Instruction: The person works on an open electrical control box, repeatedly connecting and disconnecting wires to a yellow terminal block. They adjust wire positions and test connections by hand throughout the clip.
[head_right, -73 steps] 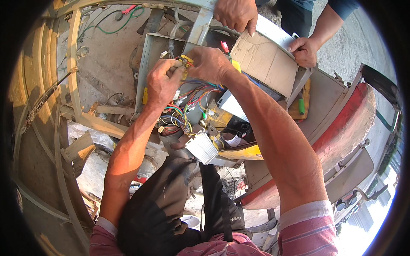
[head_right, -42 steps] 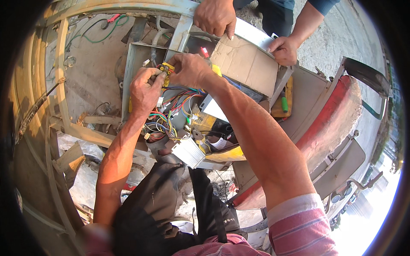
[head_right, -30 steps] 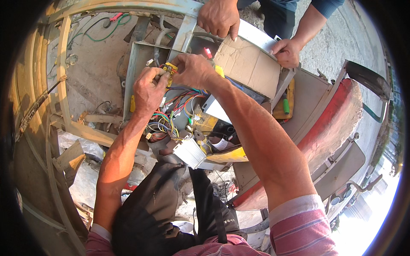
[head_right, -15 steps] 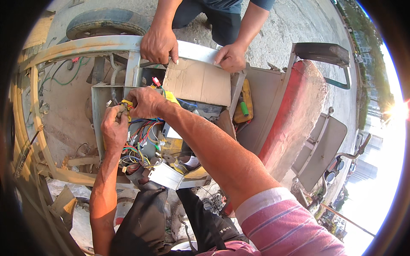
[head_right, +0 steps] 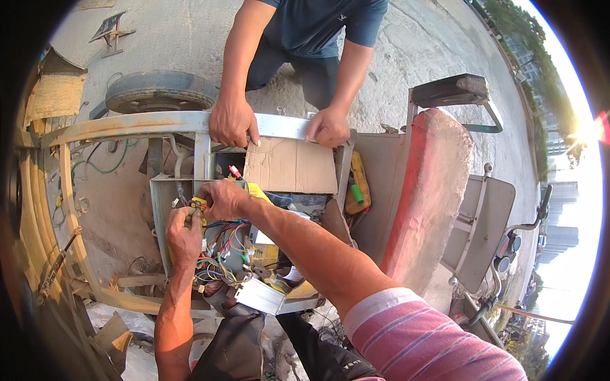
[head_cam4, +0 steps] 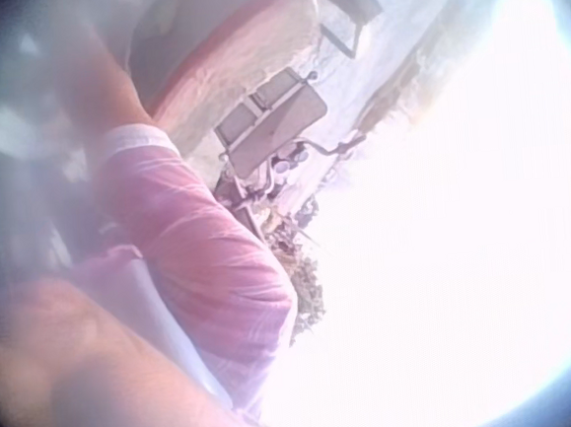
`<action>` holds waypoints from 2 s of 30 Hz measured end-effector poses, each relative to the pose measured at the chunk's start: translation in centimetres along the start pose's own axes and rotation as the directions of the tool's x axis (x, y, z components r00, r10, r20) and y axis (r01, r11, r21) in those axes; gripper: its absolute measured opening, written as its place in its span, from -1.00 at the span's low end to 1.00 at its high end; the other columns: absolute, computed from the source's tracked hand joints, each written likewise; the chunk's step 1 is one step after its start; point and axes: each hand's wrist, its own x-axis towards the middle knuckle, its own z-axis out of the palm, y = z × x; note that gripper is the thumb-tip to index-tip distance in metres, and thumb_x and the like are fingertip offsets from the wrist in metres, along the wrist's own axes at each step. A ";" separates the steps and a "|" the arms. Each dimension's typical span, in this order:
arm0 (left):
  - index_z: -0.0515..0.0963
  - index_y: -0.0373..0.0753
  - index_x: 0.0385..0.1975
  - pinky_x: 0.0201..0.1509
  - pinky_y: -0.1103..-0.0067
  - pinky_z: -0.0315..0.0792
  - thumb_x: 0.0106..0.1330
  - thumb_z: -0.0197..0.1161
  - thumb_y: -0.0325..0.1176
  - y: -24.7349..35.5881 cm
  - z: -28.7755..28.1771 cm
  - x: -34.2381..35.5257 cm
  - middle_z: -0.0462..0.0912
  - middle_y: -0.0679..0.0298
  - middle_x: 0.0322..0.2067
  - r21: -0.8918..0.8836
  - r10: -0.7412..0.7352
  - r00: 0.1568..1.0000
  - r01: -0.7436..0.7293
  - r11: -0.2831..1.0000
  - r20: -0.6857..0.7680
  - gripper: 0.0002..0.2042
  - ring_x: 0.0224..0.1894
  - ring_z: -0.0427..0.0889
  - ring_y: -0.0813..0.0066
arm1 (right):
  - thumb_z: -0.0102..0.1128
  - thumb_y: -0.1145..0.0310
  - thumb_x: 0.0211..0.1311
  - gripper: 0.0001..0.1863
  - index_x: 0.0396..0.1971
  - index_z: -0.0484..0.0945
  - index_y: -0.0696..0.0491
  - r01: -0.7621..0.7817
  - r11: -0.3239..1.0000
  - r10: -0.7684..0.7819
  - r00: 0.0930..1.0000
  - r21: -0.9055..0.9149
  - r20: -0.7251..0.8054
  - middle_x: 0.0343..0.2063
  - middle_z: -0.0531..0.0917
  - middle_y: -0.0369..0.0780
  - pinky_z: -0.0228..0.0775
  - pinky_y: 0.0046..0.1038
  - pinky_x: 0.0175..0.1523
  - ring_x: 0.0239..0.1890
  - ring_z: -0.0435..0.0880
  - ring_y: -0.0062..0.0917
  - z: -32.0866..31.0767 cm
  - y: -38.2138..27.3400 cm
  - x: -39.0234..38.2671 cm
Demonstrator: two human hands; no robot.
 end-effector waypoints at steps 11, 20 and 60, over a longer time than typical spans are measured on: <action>0.63 -0.30 -0.29 -0.19 0.21 0.55 0.30 0.42 -0.53 0.0 -0.2 0.1 0.65 0.11 -0.32 -0.023 0.000 1.000 0.000 1.000 -0.001 -0.91 -0.28 0.69 0.02 | 0.55 0.28 0.07 -0.63 -0.14 0.74 0.15 0.003 1.000 -0.003 1.000 -0.012 -0.002 -0.37 0.81 -0.16 0.66 -0.36 -0.16 -0.33 0.81 -0.40 -0.1 -0.1 -0.2; 0.62 -0.29 -0.31 -0.20 0.19 0.55 0.29 0.44 -0.53 -0.2 0.2 0.1 0.65 0.11 -0.35 0.019 0.046 0.999 -0.046 0.999 -0.014 -0.90 -0.31 0.69 0.01 | 0.56 0.27 0.09 -0.61 -0.11 0.75 0.14 0.043 0.999 -0.044 0.999 -0.016 -0.029 -0.37 0.81 -0.18 0.67 -0.36 -0.16 -0.32 0.81 -0.43 0.2 0.0 -0.2; 0.64 -0.32 -0.23 -0.20 0.28 0.57 0.33 0.39 -0.54 -0.2 0.0 0.1 0.68 0.11 -0.32 0.075 0.093 0.996 -0.092 0.993 -0.004 -0.91 -0.32 0.71 0.12 | 0.53 0.27 -0.01 -0.58 -0.13 0.77 0.15 -0.006 1.000 0.006 1.000 0.014 -0.025 -0.32 0.83 -0.11 0.67 -0.27 -0.09 -0.24 0.84 -0.28 -0.1 -0.6 -0.4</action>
